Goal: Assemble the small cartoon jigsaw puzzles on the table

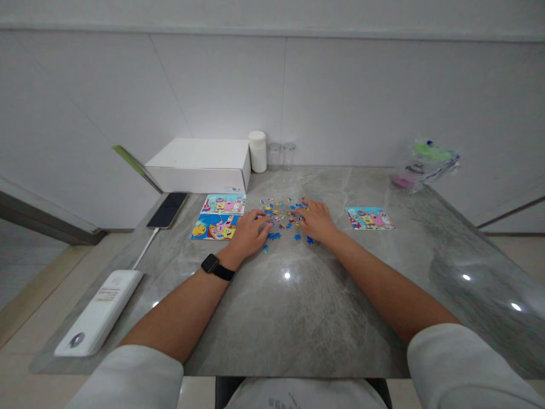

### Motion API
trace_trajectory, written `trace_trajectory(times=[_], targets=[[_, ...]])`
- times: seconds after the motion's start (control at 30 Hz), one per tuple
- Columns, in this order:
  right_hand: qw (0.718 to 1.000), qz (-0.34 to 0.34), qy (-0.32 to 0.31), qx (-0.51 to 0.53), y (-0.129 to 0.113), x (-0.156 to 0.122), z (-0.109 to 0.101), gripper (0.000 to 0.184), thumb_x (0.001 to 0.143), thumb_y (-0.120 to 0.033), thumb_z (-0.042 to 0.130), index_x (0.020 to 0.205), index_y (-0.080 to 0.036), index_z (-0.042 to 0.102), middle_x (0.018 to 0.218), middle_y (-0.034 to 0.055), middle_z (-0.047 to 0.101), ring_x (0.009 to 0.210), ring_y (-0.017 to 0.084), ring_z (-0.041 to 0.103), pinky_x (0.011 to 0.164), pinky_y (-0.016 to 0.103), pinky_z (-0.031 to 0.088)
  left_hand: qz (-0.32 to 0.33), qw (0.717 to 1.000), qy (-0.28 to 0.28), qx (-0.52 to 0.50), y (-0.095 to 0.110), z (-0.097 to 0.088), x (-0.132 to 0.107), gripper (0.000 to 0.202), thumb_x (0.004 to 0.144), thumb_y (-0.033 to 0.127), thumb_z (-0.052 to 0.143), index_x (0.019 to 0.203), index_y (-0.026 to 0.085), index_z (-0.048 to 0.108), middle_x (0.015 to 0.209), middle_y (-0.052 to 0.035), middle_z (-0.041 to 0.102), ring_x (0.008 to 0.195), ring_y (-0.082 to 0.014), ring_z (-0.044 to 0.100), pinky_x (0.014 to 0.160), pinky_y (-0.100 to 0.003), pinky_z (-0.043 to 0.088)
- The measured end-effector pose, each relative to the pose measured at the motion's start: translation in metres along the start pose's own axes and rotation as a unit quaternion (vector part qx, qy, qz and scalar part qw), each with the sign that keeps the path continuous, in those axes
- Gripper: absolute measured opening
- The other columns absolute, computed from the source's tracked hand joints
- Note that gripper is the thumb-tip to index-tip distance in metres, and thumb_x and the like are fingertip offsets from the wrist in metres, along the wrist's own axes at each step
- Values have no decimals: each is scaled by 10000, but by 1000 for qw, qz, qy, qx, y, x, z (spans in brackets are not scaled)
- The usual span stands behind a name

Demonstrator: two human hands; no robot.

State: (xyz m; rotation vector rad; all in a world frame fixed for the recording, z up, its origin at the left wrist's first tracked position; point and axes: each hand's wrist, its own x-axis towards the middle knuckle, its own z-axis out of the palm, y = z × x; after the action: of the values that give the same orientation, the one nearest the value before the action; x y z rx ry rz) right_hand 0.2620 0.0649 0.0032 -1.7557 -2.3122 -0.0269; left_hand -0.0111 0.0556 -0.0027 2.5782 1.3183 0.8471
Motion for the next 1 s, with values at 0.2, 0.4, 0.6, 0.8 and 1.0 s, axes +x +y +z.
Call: trace_trajectory(times=[0.2, 0.4, 0.6, 0.8, 1.0], targets=[[999, -28, -21, -13, -3, 29, 8, 491, 964, -197, 567, 1425, -307, 699, 1586, 140, 538, 1461, 369, 467, 1242, 673, 274, -45, 998, 36, -3, -5, 0, 0, 319, 1070, 371, 517, 1265, 240, 732, 1274, -101, 661, 1198, -268, 608, 1061, -467, 479], [999, 46, 7, 11, 15, 48, 4, 468, 919, -143, 584, 1316, -303, 772, 1551, 117, 566, 1407, 340, 521, 1222, 596, 350, -87, 995, 39, 15, -12, 3, 1, 318, 1027, 304, 553, 1304, 225, 687, 1250, -114, 653, 1203, -296, 591, 1071, -488, 471], [999, 36, -12, 29, 28, 49, 14, 423, 907, -134, 587, 1187, -339, 828, 1514, 75, 600, 1384, 306, 528, 1226, 558, 338, -92, 993, 10, 72, -11, 6, -1, 405, 1034, 361, 553, 1407, 236, 649, 1339, -133, 631, 1230, -335, 565, 1069, -524, 452], [996, 62, 34, 56, 36, 49, 16, 422, 868, -98, 586, 1169, -273, 823, 1413, 89, 661, 1287, 280, 583, 1165, 456, 405, -106, 988, -26, 113, -6, 4, 2, 454, 1045, 443, 532, 1447, 264, 643, 1431, -130, 602, 1305, -351, 520, 1111, -537, 419], [994, 74, 47, 60, 34, 47, 15, 423, 861, -77, 584, 1168, -254, 815, 1337, 91, 704, 1225, 283, 611, 1125, 434, 416, -125, 982, -45, 133, 3, -1, 3, 388, 1053, 483, 508, 1306, 298, 736, 1493, -110, 579, 1365, -361, 482, 1130, -558, 385]])
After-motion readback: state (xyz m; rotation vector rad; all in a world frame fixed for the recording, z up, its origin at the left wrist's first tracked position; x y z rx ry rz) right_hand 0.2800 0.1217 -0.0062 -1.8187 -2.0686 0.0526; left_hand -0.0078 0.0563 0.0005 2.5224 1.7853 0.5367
